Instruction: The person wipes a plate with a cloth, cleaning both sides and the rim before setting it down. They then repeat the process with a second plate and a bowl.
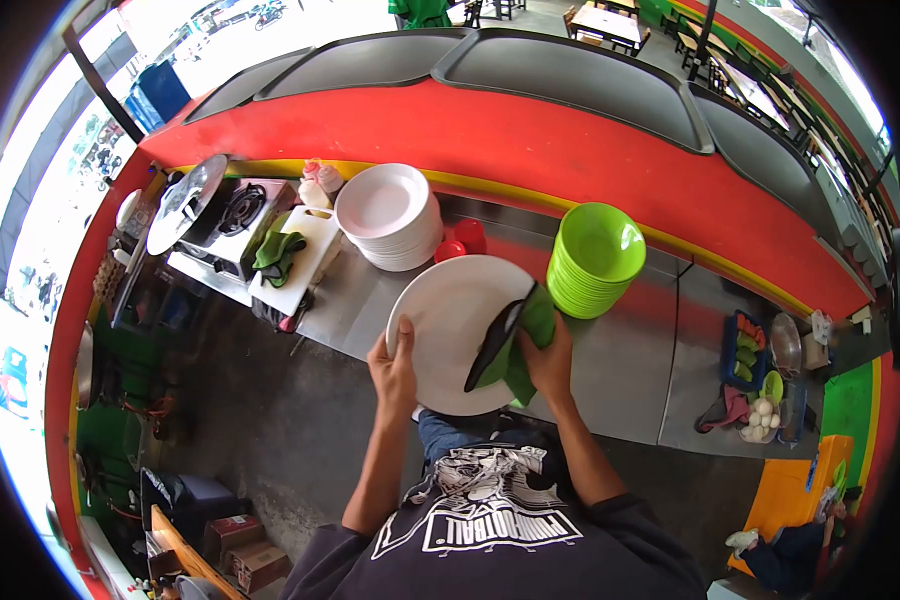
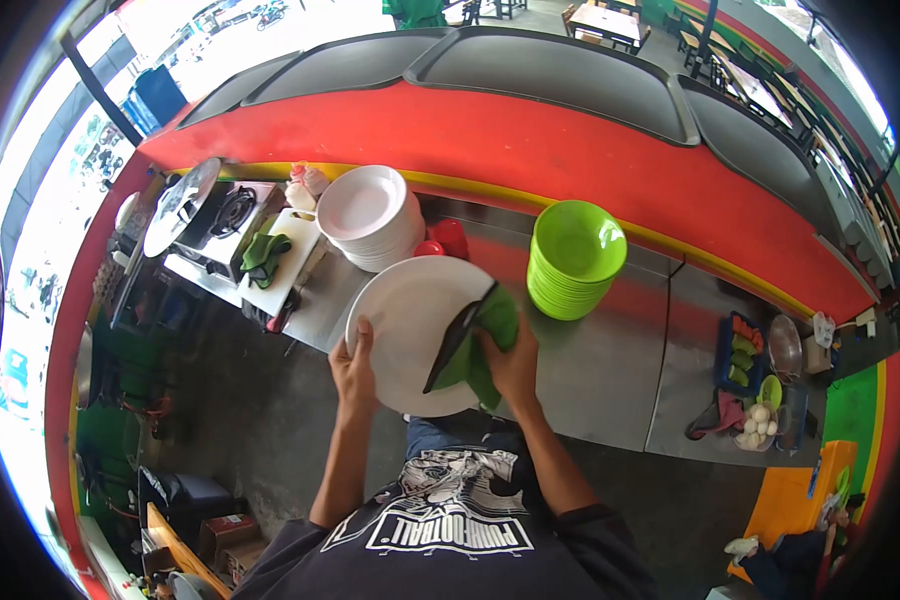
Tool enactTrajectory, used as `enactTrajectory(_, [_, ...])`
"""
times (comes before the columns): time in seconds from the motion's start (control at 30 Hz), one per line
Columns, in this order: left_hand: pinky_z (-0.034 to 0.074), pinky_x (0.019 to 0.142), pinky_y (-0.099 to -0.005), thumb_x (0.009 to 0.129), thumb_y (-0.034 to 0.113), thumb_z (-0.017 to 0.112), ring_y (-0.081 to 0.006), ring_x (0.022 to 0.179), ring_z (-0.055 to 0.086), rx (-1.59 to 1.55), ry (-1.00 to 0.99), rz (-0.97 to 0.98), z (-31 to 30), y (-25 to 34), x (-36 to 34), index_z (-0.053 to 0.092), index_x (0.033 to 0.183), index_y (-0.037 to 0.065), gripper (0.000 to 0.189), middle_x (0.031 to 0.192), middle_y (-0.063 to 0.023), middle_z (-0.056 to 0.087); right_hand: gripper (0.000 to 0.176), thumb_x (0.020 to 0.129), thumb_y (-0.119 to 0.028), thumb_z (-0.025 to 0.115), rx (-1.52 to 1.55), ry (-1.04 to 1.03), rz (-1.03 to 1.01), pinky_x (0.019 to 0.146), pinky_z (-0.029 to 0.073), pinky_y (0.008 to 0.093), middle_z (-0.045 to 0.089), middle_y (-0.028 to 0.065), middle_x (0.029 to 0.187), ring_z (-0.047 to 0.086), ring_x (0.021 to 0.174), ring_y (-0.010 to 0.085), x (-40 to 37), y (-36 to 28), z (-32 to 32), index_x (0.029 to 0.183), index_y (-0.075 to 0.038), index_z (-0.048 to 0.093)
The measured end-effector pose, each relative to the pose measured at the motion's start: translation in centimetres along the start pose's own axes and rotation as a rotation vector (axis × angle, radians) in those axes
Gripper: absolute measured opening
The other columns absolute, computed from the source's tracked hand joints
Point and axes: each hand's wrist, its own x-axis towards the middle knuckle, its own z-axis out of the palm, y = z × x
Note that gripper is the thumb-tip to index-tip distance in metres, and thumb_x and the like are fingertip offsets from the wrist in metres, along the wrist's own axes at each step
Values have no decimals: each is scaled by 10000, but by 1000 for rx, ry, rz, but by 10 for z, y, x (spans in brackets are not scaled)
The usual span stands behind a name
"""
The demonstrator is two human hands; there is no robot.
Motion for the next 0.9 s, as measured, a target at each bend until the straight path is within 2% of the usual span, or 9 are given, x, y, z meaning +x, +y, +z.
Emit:
enactTrajectory(0.13, [486, 680, -250, 1001, 406, 619, -87, 791, 590, -128, 234, -13, 10, -25, -12, 677, 1079, -29, 447, 900, -36, 673, 326, 859, -35, 699, 163, 91, 120, 880, 508, 361, 693, 161, 1064, 673, 987, 243, -29, 3, 25, 1160, 33, 591])
enactTrajectory(0.2, [499, 709, -260, 1016, 414, 588, -107, 802, 611, -150, 274, -48, 15, -30, -20, 661, 1116, -36, 466, 921, -59, 685, 328, 856, -27, 692, 174, 43, 159, 886, 507, 357, 694, 155, 1067, 671, 991, 240, -30, 11, 24, 1163, 32, 593])
enactTrajectory(0.3, [497, 724, -257, 1019, 406, 585, -103, 803, 604, -56, 190, 14, 15, -28, -20, 661, 1137, -29, 457, 933, -46, 683, 341, 848, -20, 689, 149, 3, 119, 896, 505, 357, 697, 149, 1067, 670, 989, 235, -21, 25, 14, 1172, 30, 596])
enactTrajectory(0.43, [492, 730, -257, 1023, 386, 585, -89, 801, 589, 107, -41, -38, 4, -15, -15, 664, 1152, -22, 436, 907, -24, 680, 375, 816, -21, 707, 50, -4, 61, 890, 513, 369, 705, 167, 1059, 690, 986, 263, -2, 28, -9, 1174, 24, 602])
enactTrajectory(0.53, [487, 711, -259, 1022, 363, 593, -72, 786, 576, 308, -258, -82, -3, 2, -11, 672, 1135, -26, 413, 861, -11, 677, 406, 786, -24, 727, -137, -160, -25, 880, 522, 382, 705, 195, 1053, 700, 993, 305, 14, 2, -24, 1172, 19, 606])
enactTrajectory(0.63, [485, 689, -258, 1017, 362, 602, -71, 764, 579, 501, -438, -86, 4, 32, -11, 672, 1140, -21, 407, 850, -11, 677, 431, 764, -21, 737, -340, -400, 19, 875, 526, 391, 698, 218, 1056, 694, 1023, 339, 23, -19, -29, 1173, 16, 608])
enactTrajectory(0.73, [494, 684, -265, 1005, 385, 618, -76, 760, 590, 493, -402, -45, -6, 19, 1, 677, 1133, -27, 435, 849, -13, 683, 432, 756, -12, 743, -356, -381, 34, 887, 522, 384, 704, 201, 1048, 700, 1008, 305, 29, -30, -28, 1165, 17, 608])
enactTrajectory(0.83, [505, 691, -270, 993, 411, 628, -86, 767, 608, 113, -157, -39, -1, 17, 1, 685, 1112, -32, 462, 858, -17, 691, 378, 772, 14, 714, 21, -117, -23, 895, 516, 369, 712, 161, 1025, 694, 980, 260, 19, -19, -15, 1138, 17, 617])
enactTrajectory(0.9, [516, 731, -274, 989, 412, 631, -103, 822, 627, -26, -6, -33, 0, 6, 4, 679, 1119, -27, 461, 928, -43, 700, 341, 786, 31, 684, 159, -6, 15, 900, 512, 358, 711, 133, 1014, 681, 968, 231, 1, 2, 6, 1121, 18, 623])
